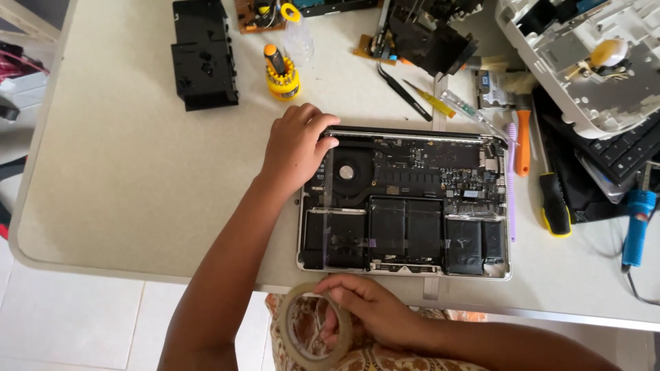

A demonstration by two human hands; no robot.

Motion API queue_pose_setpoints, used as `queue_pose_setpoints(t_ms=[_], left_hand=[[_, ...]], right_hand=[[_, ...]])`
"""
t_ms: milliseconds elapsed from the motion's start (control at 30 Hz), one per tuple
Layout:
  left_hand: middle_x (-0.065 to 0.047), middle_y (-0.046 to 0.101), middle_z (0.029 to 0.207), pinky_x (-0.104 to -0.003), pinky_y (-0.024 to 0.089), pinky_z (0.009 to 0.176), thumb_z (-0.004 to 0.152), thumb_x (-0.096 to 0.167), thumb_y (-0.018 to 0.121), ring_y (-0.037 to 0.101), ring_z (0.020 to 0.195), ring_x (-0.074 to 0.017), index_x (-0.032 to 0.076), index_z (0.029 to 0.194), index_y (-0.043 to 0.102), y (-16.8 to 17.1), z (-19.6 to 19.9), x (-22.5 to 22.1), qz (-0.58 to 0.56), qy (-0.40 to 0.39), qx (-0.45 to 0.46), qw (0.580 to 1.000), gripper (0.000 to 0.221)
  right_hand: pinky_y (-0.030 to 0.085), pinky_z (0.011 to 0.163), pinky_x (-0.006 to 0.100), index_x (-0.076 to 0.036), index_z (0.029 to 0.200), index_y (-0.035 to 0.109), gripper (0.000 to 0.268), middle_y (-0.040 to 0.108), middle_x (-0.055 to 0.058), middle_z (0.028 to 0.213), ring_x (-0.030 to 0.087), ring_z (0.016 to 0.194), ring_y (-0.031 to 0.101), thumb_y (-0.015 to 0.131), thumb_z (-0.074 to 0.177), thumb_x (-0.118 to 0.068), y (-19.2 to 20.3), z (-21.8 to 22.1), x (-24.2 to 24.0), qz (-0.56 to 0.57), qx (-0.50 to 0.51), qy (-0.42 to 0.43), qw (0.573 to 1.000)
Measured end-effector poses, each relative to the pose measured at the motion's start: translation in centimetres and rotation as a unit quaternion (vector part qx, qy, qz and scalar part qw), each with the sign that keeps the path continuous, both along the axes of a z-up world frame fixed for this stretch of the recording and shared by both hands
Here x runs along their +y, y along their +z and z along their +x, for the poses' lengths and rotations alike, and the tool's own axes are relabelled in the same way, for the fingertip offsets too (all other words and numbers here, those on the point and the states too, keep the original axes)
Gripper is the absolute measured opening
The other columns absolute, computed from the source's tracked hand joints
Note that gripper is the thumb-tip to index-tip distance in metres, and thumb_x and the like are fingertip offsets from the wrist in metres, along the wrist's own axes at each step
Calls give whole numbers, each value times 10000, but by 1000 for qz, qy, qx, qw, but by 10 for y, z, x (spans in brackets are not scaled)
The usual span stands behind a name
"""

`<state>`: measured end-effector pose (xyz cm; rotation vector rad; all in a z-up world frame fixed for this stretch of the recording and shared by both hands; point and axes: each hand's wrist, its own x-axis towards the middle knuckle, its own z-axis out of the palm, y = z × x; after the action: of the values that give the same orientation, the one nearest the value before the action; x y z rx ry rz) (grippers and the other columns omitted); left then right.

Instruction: Inspecting and repairing the internal components of a laptop using a screwdriver and tape.

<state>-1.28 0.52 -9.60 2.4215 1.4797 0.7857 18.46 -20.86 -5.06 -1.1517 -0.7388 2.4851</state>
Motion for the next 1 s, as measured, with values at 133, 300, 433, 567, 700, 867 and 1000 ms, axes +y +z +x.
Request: queue_pose_setpoints(t_ms=[133,300,433,567,700,867,1000], left_hand=[[-38,591,1043,-446,475,718,904,217,779,573,965,-296,171,1172,697,-1,1,-4,29,2,0,1000,284],[-94,635,1050,-402,531,791,960,168,716,582,1001,-302,57,1148,690,4,4,-12,62,-9,-18,998,220],[-88,607,1127,-413,534,816,995,145,666,580,1023,-305,80,1199,653,-5,5,-11,82,-1,-55,995,215],[-102,632,1201,-461,510,948,979,129,665,588,1136,-322,78,1186,678,-8,9,10,61,-47,-96,992,213],[-37,701,1064,-449,485,838,941,155,717,633,1033,-287,132,1118,715,-17,23,42,50,-43,-93,994,178],[-51,714,1075,-450,504,799,958,201,701,625,1017,-319,130,1106,722,-18,38,75,54,-23,-75,995,166],[-86,675,1110,-424,550,773,953,160,720,633,1010,-316,79,1131,698,0,39,75,104,-23,-26,994,197]], right_hand=[[676,786,414,6,1327,652,402,769,176,782,264,764,795,560,1020,-238,9,5,2,82,-21,42,996],[681,853,359,-95,1358,656,523,823,95,961,191,879,815,419,1050,-444,26,-6,15,326,-31,93,940],[568,1060,500,10,1530,436,518,671,272,1298,346,1194,689,335,1051,-157,3,3,26,218,160,107,957],[533,759,356,-75,1567,383,619,721,134,1316,188,829,590,569,980,-5,-7,4,42,572,73,170,799],[600,1049,478,37,1486,404,555,724,196,1246,352,1141,742,670,1022,-111,-10,4,60,665,21,142,733],[573,964,441,-8,1512,398,487,747,147,1178,322,1105,737,502,1078,-203,-8,20,87,624,-71,164,761],[483,523,335,-64,1514,418,519,655,92,753,207,565,632,577,1020,-76,2,22,91,649,-188,204,708]])
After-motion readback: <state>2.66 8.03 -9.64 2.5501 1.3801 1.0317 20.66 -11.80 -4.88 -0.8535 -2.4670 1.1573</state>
